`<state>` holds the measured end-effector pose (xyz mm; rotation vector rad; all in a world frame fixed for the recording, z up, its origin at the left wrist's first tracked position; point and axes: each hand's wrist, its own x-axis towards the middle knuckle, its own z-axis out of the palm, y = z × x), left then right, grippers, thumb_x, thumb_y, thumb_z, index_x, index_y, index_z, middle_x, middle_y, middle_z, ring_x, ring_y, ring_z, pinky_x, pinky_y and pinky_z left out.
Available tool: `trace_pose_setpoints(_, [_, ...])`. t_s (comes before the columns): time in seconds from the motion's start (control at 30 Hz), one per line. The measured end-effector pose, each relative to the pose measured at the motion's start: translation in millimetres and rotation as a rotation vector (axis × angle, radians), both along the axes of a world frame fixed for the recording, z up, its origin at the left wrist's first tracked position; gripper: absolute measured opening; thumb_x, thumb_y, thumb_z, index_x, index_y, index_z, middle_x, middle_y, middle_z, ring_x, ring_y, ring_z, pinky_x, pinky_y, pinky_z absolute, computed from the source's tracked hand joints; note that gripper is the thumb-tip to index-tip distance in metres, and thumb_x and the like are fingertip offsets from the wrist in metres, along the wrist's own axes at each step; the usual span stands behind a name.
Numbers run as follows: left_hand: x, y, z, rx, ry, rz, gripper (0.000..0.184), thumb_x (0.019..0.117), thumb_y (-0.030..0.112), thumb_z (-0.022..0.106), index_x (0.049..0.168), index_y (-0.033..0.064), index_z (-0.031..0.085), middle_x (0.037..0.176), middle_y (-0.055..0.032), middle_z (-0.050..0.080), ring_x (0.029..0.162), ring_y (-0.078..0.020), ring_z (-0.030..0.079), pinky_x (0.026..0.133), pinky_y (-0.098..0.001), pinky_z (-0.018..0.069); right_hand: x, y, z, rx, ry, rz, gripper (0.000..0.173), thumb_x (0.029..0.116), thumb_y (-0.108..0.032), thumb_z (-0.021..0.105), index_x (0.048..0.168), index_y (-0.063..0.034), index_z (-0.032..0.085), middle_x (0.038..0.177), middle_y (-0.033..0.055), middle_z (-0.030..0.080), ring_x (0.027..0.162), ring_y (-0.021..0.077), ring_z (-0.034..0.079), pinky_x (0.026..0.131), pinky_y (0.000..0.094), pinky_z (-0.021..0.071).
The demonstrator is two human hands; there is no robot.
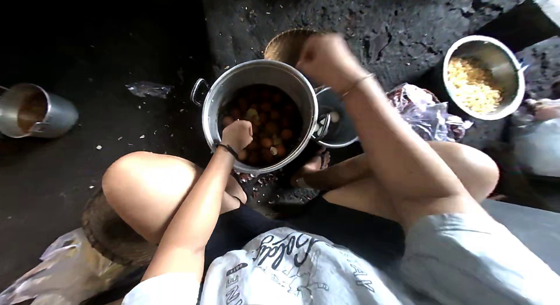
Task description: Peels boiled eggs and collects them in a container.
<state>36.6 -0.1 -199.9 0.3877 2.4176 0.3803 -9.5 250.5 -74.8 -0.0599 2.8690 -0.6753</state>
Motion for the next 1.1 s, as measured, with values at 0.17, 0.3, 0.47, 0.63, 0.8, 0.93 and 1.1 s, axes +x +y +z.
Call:
trace_pose_setpoints(0.17, [27, 14, -11, -0.073, -0.085, -0.111, 0.047, 0.0933, 0.005, 0.067, 0.139, 0.0096, 0.061, 0.148, -0.0223, 0.051, 0.129, -0.0435, 0.056, 0.1, -0.0638, 0.0485, 70, -105, -58, 0.486, -0.66, 0.356, 0.026, 0.1005, -0.004, 0.057, 0.12, 0.0104, 0.064, 0.132, 0.0296, 0.06, 0.123, 0.0471, 0.059, 0.096, 0.0655, 0.0494])
trace_pose_setpoints(0.3, [33, 21, -16, -0.163, -0.033, -0.159, 0.047, 0.0976, 0.001, 0.058, 0.144, 0.0099, 0.056, 0.141, -0.0254, 0.055, 0.119, -0.0471, 0.061, 0.09, -0.0649, 0.0527, 83, -113, -100, 0.581, -0.739, 0.293, 0.033, 0.1021, -0.01, 0.056, 0.127, 0.0099, 0.062, 0.136, 0.0285, 0.059, 0.127, 0.0452, 0.058, 0.098, 0.064, 0.0484])
trace_pose_setpoints(0.47, [30, 29, -14, -0.163, -0.04, -0.118, 0.055, 0.0945, 0.005, 0.065, 0.147, 0.0056, 0.05, 0.137, -0.0293, 0.056, 0.118, -0.049, 0.061, 0.09, -0.065, 0.0525, 83, -111, -104, 0.571, -0.745, 0.261, 0.034, 0.1041, -0.008, 0.052, 0.132, 0.0105, 0.059, 0.142, 0.0283, 0.055, 0.133, 0.0443, 0.054, 0.104, 0.0618, 0.0458])
trace_pose_setpoints(0.63, [14, 14, -5, 0.195, -0.021, 0.257, 0.048, 0.1008, 0.034, 0.058, 0.138, 0.0036, 0.053, 0.123, -0.0253, 0.065, 0.115, -0.0418, 0.064, 0.095, -0.0627, 0.0506, 78, -106, -116, 0.469, -0.642, 0.142, 0.051, 0.1015, -0.009, 0.058, 0.15, -0.0011, 0.046, 0.141, 0.0307, 0.055, 0.131, 0.0503, 0.053, 0.103, 0.0672, 0.0442])
trace_pose_setpoints(0.8, [8, -7, 19, 0.859, -0.224, 0.851, 0.05, 0.1111, 0.03, 0.02, 0.131, 0.0024, 0.057, 0.111, -0.0163, 0.062, 0.09, -0.0235, 0.059, 0.077, -0.0408, 0.0496, 68, -66, -98, 0.02, -0.323, 0.143, 0.053, 0.0865, -0.029, 0.08, 0.131, -0.0066, 0.063, 0.129, 0.0304, 0.058, 0.116, 0.0483, 0.059, 0.093, 0.0671, 0.0491])
trace_pose_setpoints(0.93, [19, 1, 27, 1.103, -0.421, 0.965, 0.055, 0.109, 0.052, 0.03, 0.126, 0.0087, 0.059, 0.102, -0.0065, 0.065, 0.086, -0.0153, 0.063, 0.076, -0.0343, 0.054, 78, -66, -75, -0.466, 0.112, -0.013, 0.043, 0.095, -0.027, 0.07, 0.129, -0.0032, 0.06, 0.124, 0.0225, 0.061, 0.115, 0.0334, 0.061, 0.098, 0.0495, 0.0519])
trace_pose_setpoints(1.1, [22, 7, 34, 1.2, -0.542, 1.056, 0.052, 0.1084, 0.054, 0.033, 0.116, 0.0104, 0.059, 0.089, -0.0023, 0.067, 0.068, -0.0089, 0.061, 0.063, -0.0245, 0.0527, 93, -76, -62, -0.557, 0.315, -0.076, 0.044, 0.1003, -0.029, 0.064, 0.134, -0.0015, 0.058, 0.127, 0.0204, 0.061, 0.116, 0.0279, 0.062, 0.099, 0.0422, 0.0526])
